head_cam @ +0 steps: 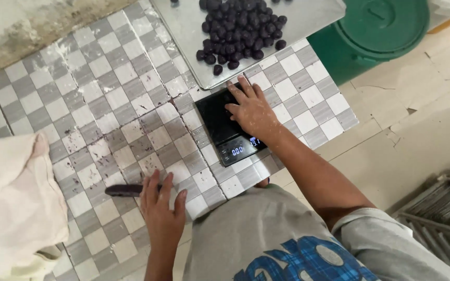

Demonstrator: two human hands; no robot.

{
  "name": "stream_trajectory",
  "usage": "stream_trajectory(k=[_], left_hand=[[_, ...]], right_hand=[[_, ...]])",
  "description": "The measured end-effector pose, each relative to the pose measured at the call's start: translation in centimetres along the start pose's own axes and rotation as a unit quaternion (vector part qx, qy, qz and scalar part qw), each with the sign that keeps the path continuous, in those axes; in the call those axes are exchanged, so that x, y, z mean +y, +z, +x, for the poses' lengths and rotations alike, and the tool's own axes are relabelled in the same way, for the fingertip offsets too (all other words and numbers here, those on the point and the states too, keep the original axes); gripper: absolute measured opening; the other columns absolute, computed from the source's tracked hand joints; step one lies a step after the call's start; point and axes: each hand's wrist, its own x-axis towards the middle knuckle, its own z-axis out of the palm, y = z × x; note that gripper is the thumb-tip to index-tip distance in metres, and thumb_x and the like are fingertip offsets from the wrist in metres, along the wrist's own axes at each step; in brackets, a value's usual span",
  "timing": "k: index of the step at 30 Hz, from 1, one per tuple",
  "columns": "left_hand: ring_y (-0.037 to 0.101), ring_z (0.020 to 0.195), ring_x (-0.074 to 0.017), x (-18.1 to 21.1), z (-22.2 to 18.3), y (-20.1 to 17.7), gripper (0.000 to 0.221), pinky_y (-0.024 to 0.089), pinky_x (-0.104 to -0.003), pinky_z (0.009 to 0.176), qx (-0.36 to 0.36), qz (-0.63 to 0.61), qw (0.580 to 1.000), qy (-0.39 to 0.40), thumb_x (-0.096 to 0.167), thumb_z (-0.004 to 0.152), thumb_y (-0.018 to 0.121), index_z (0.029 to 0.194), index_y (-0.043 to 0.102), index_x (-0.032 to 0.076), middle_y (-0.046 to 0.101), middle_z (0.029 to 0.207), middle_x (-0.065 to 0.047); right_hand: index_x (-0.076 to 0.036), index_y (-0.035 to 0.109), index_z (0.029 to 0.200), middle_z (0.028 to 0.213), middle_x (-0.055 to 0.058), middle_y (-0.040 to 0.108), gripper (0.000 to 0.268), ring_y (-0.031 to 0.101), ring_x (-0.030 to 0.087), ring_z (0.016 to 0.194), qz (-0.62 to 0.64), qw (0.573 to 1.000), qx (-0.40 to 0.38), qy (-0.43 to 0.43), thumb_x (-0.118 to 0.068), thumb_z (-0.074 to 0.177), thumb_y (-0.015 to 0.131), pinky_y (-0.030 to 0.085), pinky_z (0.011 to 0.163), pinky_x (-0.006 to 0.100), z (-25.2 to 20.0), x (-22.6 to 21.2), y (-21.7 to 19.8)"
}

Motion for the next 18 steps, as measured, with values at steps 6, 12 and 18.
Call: stream_trajectory(k=[6,12,18], left_hand=[[0.064,0.097,-0.0182,5.8,3.6,2.1,0.029,0.052,-0.029,0.08,-0.075,-0.239,0.965,-0.08,0.025,0.088,0.054,0.11,0.061,0.009,0.064,0.112,-0.006],[0.061,0.087,-0.0154,9.6,4.7,4.5,0.012,0.053,-0.029,0.074,-0.142,-0.449,0.835,-0.284,0.009,0.082,0.063,0.079,0.071,0.001,0.064,0.093,-0.007],[0.065,0.081,-0.0186,11.5,5.1,3.1,0.015,0.057,-0.031,0.074,-0.174,-0.433,0.843,-0.267,0.011,0.086,0.057,0.088,0.07,0.004,0.068,0.085,-0.006]], right_hand=[[-0.014,0.069,0.089,0.121,0.013,0.058,0.026,0.044,0.034,0.123,0.17,0.959,0.184,-0.135,-0.029,0.071,0.078,0.041,0.093,0.048,-3.6,-3.1,-2.8],[-0.007,0.06,0.096,0.095,0.009,0.062,0.029,0.061,0.027,0.084,0.245,0.936,0.168,-0.188,-0.025,0.079,0.073,0.046,0.073,0.037,-6.7,-3.0,-5.0],[-0.002,0.053,0.12,0.116,0.015,0.061,0.041,0.063,0.033,0.094,0.309,0.926,0.035,-0.215,-0.009,0.082,0.063,0.053,0.068,0.045,-6.2,-2.6,-6.3]])
